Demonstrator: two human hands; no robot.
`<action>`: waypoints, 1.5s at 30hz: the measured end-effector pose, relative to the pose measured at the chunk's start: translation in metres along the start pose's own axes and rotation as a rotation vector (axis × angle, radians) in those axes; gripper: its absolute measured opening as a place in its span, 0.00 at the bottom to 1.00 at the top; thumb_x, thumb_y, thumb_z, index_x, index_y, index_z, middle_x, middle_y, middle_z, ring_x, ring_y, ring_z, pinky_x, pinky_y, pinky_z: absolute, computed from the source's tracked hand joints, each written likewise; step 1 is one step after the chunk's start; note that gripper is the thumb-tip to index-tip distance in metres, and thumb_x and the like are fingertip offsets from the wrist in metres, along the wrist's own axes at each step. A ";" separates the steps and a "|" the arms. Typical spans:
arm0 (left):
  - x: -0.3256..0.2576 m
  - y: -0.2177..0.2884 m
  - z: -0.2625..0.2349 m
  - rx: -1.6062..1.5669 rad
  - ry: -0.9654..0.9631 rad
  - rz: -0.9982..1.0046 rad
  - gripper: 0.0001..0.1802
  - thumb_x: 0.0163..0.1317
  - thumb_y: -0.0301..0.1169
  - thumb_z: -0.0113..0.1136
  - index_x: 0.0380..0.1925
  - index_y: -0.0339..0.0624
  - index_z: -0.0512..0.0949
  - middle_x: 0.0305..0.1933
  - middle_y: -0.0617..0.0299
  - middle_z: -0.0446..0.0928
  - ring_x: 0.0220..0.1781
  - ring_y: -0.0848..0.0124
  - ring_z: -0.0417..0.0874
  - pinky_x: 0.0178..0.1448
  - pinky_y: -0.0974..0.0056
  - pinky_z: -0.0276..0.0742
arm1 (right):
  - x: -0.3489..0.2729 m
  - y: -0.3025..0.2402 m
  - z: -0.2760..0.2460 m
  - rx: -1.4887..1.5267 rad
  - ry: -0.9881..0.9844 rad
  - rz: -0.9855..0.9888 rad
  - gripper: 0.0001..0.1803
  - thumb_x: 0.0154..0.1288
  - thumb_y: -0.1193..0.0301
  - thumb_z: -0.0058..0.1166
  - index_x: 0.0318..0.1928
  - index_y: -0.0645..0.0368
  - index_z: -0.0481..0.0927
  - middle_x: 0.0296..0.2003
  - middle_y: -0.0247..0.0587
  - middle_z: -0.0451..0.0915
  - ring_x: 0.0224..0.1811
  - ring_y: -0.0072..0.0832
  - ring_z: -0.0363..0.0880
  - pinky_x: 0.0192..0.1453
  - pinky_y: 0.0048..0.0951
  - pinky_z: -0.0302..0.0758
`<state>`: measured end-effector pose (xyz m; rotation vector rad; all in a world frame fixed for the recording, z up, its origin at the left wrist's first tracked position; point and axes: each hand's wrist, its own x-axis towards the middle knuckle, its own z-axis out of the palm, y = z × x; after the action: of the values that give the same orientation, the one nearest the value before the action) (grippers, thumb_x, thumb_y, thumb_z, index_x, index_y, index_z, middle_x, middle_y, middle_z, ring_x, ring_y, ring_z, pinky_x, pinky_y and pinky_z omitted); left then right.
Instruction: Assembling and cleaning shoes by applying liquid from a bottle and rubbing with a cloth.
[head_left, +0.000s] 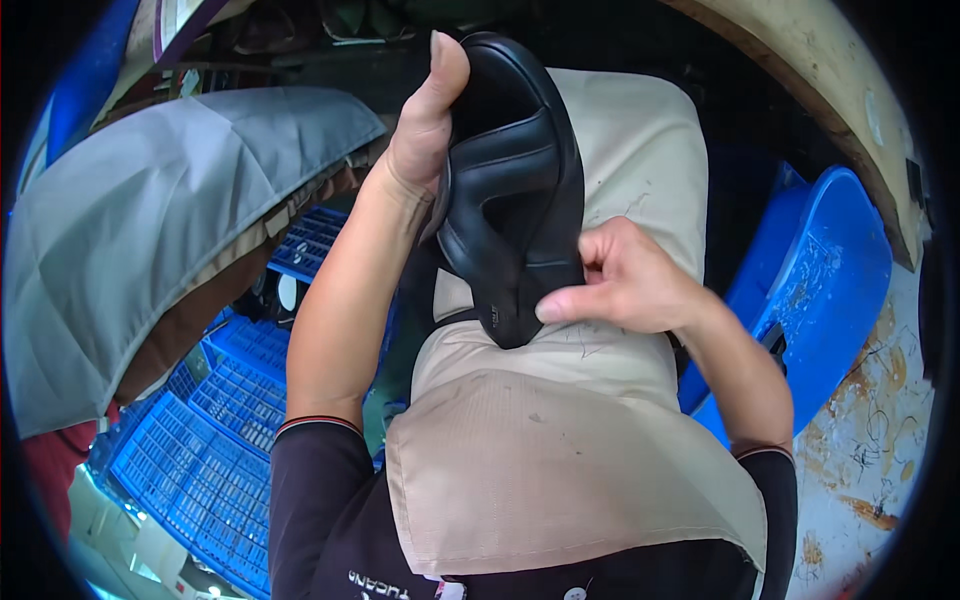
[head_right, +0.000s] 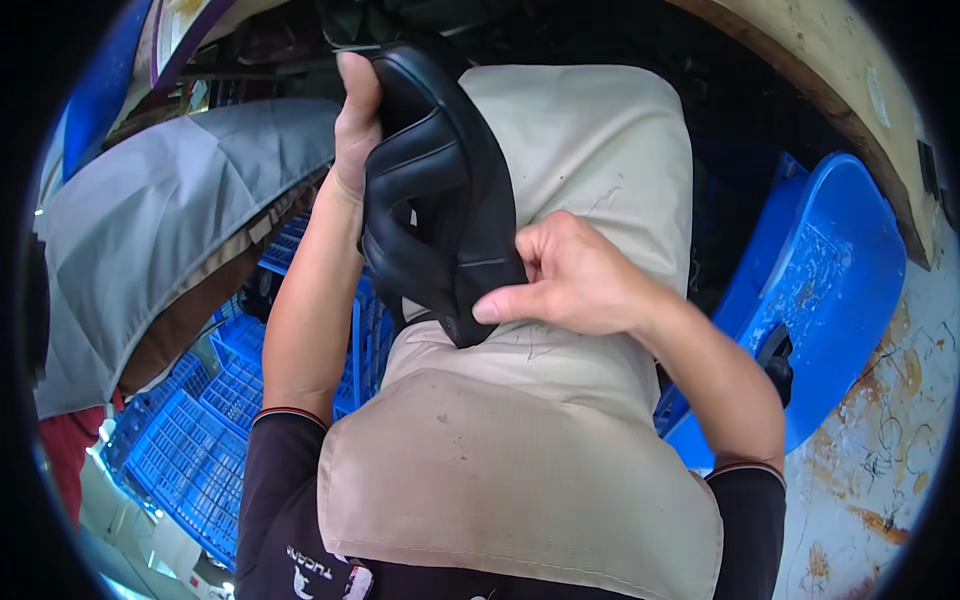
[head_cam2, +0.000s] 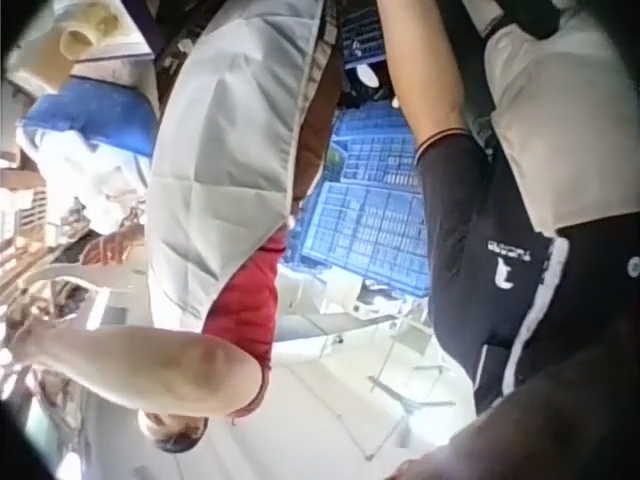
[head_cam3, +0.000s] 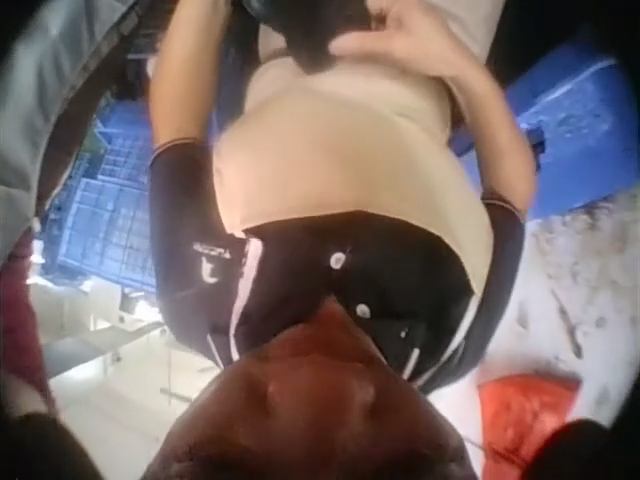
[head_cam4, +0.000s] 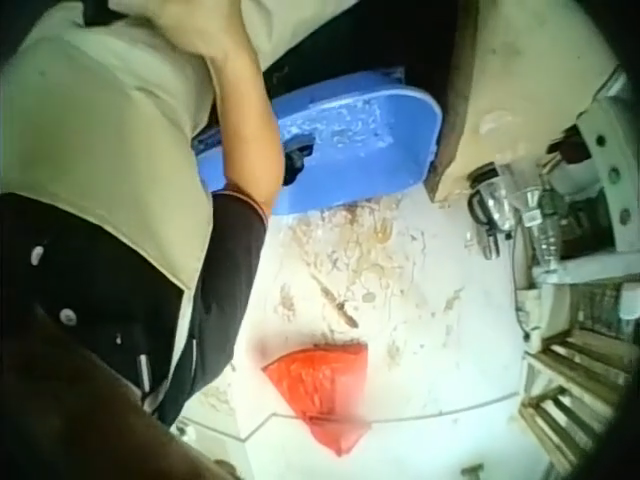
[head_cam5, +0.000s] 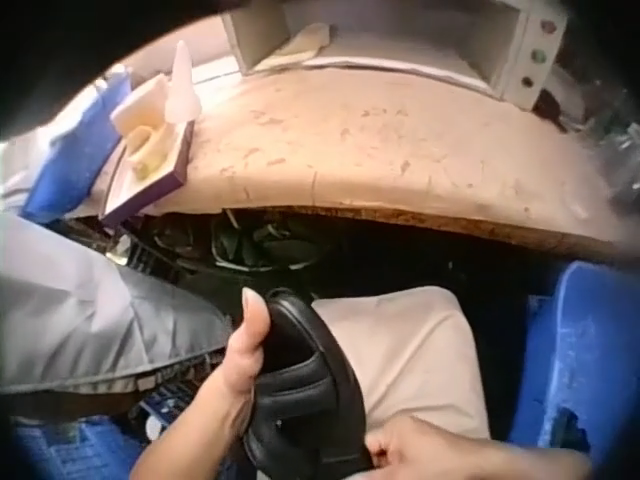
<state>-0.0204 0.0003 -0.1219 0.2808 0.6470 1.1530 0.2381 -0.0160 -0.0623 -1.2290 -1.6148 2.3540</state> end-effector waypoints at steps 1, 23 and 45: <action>-0.005 -0.003 -0.001 0.011 0.029 0.013 0.43 0.68 0.73 0.47 0.48 0.41 0.85 0.42 0.61 0.88 0.37 0.71 0.88 0.46 0.66 0.83 | 0.004 0.002 -0.005 0.001 -0.096 0.039 0.15 0.57 0.75 0.74 0.22 0.64 0.78 0.18 0.27 0.70 0.20 0.19 0.60 0.28 0.21 0.64; -0.073 0.005 -0.054 -0.012 0.317 0.256 0.52 0.59 0.81 0.45 0.51 0.40 0.81 0.44 0.53 0.87 0.39 0.68 0.87 0.49 0.64 0.83 | 0.087 -0.018 0.038 0.203 0.221 -0.279 0.27 0.70 0.62 0.66 0.16 0.58 0.72 0.14 0.25 0.66 0.19 0.19 0.60 0.26 0.24 0.64; -0.061 0.039 0.013 0.179 -0.022 0.433 0.56 0.54 0.84 0.46 0.39 0.33 0.85 0.40 0.55 0.86 0.39 0.67 0.83 0.49 0.66 0.80 | 0.083 -0.084 0.030 0.014 0.253 -0.499 0.24 0.76 0.60 0.52 0.25 0.67 0.78 0.20 0.31 0.73 0.23 0.23 0.63 0.32 0.27 0.67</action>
<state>-0.0578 -0.0382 -0.0713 0.6061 0.6906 1.5040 0.1301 0.0352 -0.0382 -0.9344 -1.5880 1.8264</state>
